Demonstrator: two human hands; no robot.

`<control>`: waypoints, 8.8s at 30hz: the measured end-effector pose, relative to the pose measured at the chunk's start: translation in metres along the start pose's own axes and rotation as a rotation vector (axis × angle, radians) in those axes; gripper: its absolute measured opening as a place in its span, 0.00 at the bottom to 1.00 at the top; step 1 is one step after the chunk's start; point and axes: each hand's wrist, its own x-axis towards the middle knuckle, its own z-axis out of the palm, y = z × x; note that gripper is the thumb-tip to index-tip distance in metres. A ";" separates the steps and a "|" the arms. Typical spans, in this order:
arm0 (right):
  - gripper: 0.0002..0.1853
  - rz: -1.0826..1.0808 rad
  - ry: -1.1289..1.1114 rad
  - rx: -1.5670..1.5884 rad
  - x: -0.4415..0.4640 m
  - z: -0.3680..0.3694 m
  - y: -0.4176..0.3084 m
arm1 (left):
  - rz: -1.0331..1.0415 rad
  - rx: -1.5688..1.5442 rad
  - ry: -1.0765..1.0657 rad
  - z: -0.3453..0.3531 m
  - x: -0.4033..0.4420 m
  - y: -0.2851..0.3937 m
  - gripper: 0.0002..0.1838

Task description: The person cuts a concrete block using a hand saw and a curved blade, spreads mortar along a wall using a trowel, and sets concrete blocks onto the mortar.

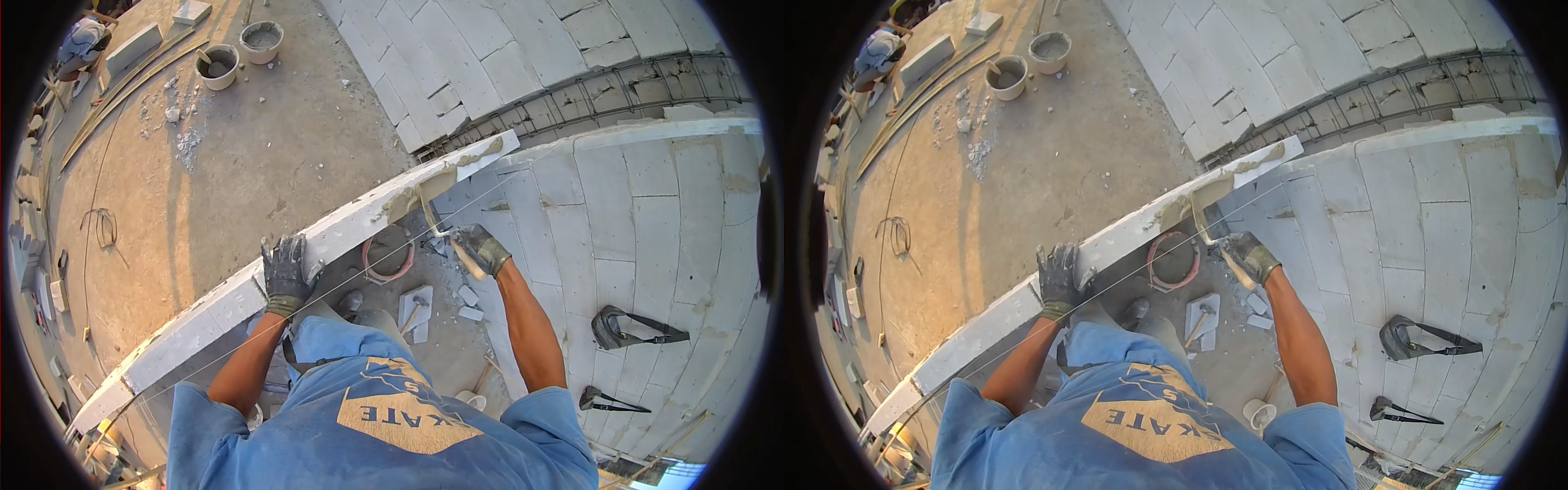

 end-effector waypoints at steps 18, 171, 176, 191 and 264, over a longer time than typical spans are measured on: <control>0.16 -0.326 0.327 -0.959 -0.032 0.094 0.010 | 0.023 -0.030 0.035 -0.003 0.001 0.001 0.37; 0.13 -0.522 0.516 -0.726 0.279 -0.425 0.117 | -1.708 -1.201 0.078 0.304 -0.243 0.195 0.33; 0.17 -0.331 0.786 -0.155 0.179 -0.337 0.216 | -1.706 -1.189 -0.103 0.258 -0.219 0.205 0.37; 0.21 0.262 -0.133 -0.394 0.302 0.058 0.449 | -1.236 -0.855 -0.177 0.191 -0.167 0.085 0.32; 0.29 -0.262 0.933 -0.939 0.183 -0.376 0.207 | -1.326 -0.806 -0.192 0.252 -0.151 0.051 0.33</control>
